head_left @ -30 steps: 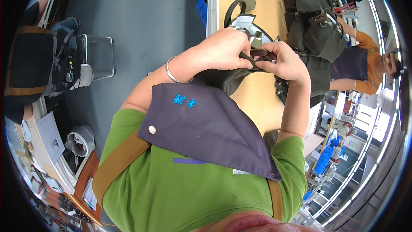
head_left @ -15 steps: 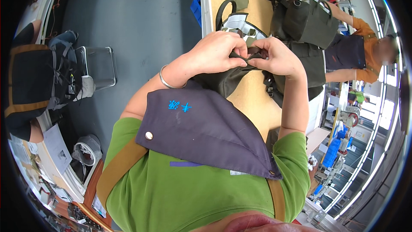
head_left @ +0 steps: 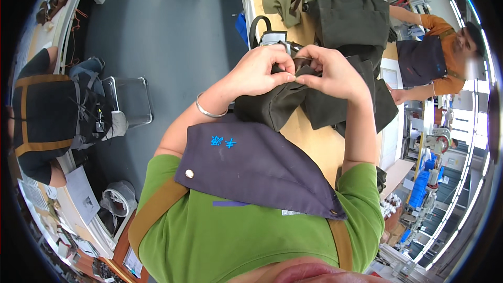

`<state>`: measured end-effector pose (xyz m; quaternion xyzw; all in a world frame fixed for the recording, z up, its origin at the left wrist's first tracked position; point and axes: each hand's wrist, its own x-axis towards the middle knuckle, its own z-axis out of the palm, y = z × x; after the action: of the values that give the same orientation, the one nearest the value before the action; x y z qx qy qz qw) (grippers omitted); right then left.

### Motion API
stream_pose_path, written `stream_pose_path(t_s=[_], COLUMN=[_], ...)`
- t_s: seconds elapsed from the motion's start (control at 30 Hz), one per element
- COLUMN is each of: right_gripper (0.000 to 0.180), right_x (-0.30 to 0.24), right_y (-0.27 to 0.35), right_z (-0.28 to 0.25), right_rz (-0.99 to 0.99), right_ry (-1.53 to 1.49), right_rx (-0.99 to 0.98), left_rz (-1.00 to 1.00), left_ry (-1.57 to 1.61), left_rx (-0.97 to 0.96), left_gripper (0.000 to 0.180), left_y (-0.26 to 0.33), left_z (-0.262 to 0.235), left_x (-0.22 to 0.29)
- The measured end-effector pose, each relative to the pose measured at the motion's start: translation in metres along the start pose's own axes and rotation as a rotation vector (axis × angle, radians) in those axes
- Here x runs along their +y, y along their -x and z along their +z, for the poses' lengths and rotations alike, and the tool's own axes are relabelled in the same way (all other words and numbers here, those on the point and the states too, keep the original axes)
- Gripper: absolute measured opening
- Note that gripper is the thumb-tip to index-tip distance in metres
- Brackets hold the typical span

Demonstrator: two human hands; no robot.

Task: Inspecting and assembling the metal clips and D-rings on a canvas and leather bag.

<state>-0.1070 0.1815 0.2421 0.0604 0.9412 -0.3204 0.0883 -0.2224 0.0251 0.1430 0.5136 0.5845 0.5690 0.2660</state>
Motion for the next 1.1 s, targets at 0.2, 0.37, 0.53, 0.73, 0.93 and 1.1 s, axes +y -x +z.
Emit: stream_pose_path(t_s=[0.2, 0.37, 0.53, 0.73, 0.93, 1.1], right_gripper=[0.026, 0.013, 0.010, 0.009, 0.011, 0.012], right_x=[0.010, 0.018, 0.015, 0.004, 0.005, 0.003], right_y=[0.014, 0.017, 0.020, 0.020, 0.026, 0.027], right_z=[0.013, 0.019, 0.017, 0.012, 0.014, 0.013], right_rz=[0.054, -0.009, -0.043, 0.013, 0.089, 0.111], right_ry=[-0.238, -0.250, -0.259, -0.185, -0.224, -0.227], right_rx=[0.285, 0.306, 0.248, 0.260, 0.293, 0.311], left_rz=[-0.042, -0.047, -0.186, 0.203, 0.226, 0.208], left_ry=[-0.138, 0.029, -0.164, -0.363, -0.470, -0.558], left_rx=[0.069, -0.051, -0.176, -0.082, -0.115, -0.143], left_gripper=[0.022, 0.027, 0.022, 0.015, 0.014, 0.012], left_y=[-0.002, -0.015, -0.030, -0.034, -0.034, -0.034], left_z=[-0.014, -0.016, -0.023, -0.021, -0.020, -0.018], left_x=[0.005, -0.005, 0.012, 0.010, 0.025, 0.034])
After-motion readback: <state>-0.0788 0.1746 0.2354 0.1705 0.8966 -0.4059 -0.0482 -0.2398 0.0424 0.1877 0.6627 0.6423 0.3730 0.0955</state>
